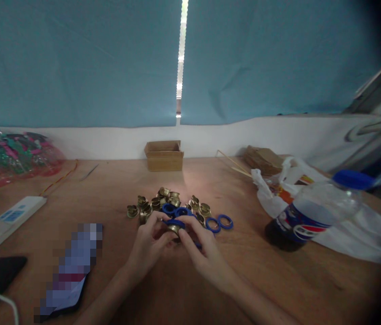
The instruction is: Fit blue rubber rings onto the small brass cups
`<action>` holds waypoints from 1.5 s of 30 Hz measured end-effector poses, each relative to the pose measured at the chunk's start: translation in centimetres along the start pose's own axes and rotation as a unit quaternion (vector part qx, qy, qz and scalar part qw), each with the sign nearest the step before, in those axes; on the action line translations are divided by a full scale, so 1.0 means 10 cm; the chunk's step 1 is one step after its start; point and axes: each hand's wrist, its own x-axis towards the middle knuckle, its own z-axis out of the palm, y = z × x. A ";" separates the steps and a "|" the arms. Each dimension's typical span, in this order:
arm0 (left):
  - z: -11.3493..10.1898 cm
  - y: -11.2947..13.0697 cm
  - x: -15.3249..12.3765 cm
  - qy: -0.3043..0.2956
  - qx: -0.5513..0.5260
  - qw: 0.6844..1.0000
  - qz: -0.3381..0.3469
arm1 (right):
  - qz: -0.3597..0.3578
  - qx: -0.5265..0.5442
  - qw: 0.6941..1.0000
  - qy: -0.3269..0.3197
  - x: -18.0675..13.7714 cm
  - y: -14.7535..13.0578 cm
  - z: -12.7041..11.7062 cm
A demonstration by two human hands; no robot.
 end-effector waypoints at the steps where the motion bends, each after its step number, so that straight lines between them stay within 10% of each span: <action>1: -0.01 -0.01 0.00 0.004 0.015 1.000 0.011 | 0.000 0.009 1.000 -0.009 0.00 -0.02 0.00; 16: -0.04 0.02 -0.02 0.060 0.145 0.985 0.071 | -0.029 -0.070 0.997 -0.015 -0.02 0.12 0.02; 31: -0.06 0.09 -0.01 -0.060 0.033 0.997 0.036 | -0.052 -0.106 0.993 0.016 0.02 0.18 -0.05; 45: -0.03 0.02 -0.02 0.017 0.050 0.997 0.052 | -0.029 -0.107 0.993 0.048 0.05 0.19 -0.05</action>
